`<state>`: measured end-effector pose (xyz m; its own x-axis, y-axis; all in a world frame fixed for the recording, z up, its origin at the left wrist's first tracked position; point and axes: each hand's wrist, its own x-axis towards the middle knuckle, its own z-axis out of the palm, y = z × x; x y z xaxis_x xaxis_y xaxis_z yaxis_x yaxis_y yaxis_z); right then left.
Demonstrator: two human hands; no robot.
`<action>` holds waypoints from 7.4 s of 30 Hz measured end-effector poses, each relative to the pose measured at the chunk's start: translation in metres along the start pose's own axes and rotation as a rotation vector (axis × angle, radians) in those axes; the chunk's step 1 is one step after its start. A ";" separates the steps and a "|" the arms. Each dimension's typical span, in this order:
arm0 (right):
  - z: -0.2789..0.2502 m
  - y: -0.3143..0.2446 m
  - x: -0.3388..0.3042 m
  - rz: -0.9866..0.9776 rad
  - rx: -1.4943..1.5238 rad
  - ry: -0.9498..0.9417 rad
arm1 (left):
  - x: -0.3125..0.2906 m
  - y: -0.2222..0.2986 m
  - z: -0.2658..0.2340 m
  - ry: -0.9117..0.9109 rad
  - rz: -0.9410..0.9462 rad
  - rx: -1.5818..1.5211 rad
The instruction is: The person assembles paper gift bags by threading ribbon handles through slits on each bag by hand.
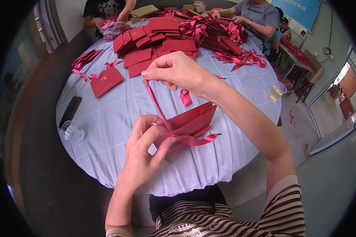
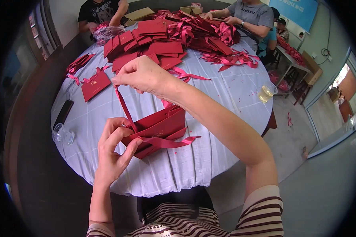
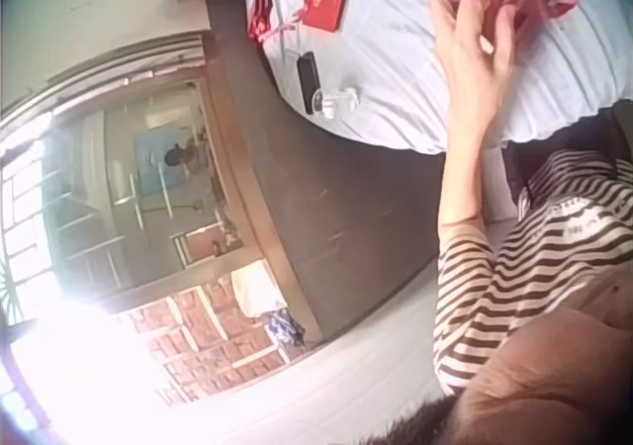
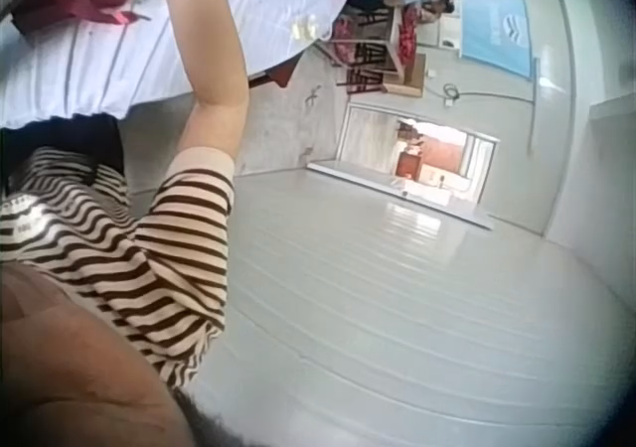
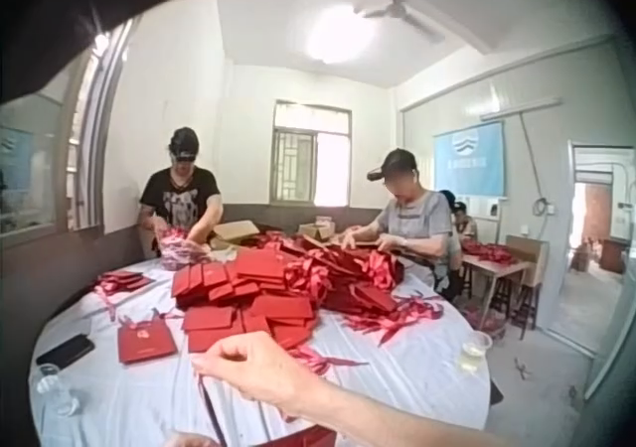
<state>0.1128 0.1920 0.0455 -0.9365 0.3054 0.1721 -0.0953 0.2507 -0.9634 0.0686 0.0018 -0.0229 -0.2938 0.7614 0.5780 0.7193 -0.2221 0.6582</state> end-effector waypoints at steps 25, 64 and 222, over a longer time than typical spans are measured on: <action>0.035 0.101 -0.096 -0.069 -0.664 0.158 | 0.008 -0.099 0.000 -0.112 -0.642 -0.331; -0.036 0.070 -0.178 0.138 0.048 0.510 | 0.067 -0.059 0.021 -0.241 -0.369 -0.080; -0.002 0.049 -0.123 -0.198 -0.090 0.545 | 0.029 0.028 0.005 0.201 0.103 0.408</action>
<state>0.2240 0.1682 -0.0224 -0.5926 0.6674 0.4511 -0.1995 0.4209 -0.8849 0.0832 0.0215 0.0097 -0.2950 0.6058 0.7389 0.9283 -0.0017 0.3719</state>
